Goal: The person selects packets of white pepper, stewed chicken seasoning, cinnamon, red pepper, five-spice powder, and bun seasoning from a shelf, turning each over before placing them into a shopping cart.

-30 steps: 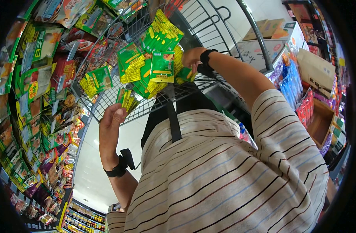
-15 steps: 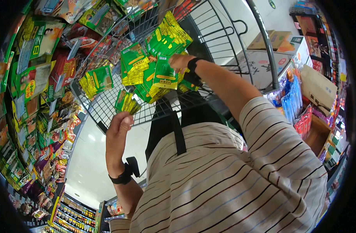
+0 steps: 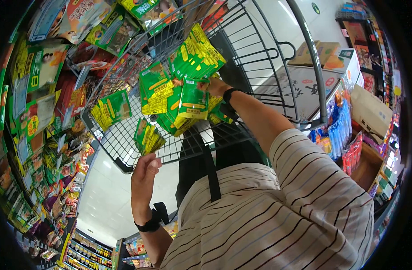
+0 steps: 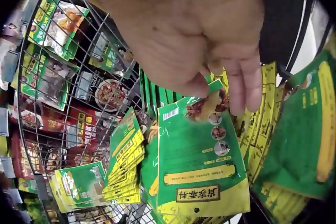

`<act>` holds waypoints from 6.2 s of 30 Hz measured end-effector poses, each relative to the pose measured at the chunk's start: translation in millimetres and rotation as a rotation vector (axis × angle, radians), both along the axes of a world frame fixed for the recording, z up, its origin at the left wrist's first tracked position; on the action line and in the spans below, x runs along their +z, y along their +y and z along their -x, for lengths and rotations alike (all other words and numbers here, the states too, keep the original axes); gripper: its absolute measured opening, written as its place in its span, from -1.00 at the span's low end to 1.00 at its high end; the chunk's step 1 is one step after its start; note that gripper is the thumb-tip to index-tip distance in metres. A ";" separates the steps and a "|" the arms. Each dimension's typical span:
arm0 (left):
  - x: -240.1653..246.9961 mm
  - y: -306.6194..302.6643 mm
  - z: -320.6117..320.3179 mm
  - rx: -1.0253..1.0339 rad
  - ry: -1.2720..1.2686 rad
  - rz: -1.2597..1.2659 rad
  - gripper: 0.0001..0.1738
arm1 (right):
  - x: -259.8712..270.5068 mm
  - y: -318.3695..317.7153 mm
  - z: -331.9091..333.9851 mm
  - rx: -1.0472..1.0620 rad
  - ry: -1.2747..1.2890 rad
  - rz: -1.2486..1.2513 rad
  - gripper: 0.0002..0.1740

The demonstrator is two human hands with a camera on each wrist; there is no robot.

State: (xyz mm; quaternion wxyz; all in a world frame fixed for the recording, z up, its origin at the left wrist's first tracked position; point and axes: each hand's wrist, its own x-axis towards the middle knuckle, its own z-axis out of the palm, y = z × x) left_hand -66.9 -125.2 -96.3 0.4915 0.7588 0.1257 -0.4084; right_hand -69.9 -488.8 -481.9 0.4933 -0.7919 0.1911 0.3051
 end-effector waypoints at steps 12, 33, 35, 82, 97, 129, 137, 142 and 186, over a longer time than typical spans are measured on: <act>-4.0 -17.5 -14.5 0.005 0.048 0.018 -0.60 | 80.4 3.3 -49.4 -0.190 0.025 -0.014 -0.72; -17.9 -23.8 -36.9 -0.111 -0.221 0.017 -0.51 | 207.3 25.6 -110.7 -0.421 0.054 -0.530 -0.57; -22.0 -32.1 -49.7 -0.197 -0.432 -0.007 -0.38 | 279.7 35.8 -100.0 -0.340 -0.002 -0.593 -0.57; 158.9 21.3 -56.7 0.087 -0.881 0.523 -0.66 | 551.6 151.8 -45.6 0.032 -0.671 -0.646 -0.72; 264.3 -44.5 -117.7 -0.139 -1.200 0.424 -0.66 | 661.6 86.5 -78.9 0.064 -0.946 -0.459 -0.70; 369.2 -130.7 -310.7 -0.139 -1.171 0.497 -0.60 | 847.7 -18.2 -275.1 -0.085 -1.281 -0.808 -0.58; 373.3 -156.8 -308.9 -0.118 -1.324 0.616 -0.63 | 873.3 -29.2 -259.6 0.016 -1.369 -0.564 -0.53; 381.8 -174.8 -321.9 -0.116 -1.455 0.565 -0.65 | 876.8 -32.3 -262.3 0.039 -1.379 -0.518 -0.54; 383.2 -220.4 -357.2 0.124 -1.581 -0.075 -0.30 | 830.5 -21.1 -239.3 0.024 -1.199 -0.594 -0.47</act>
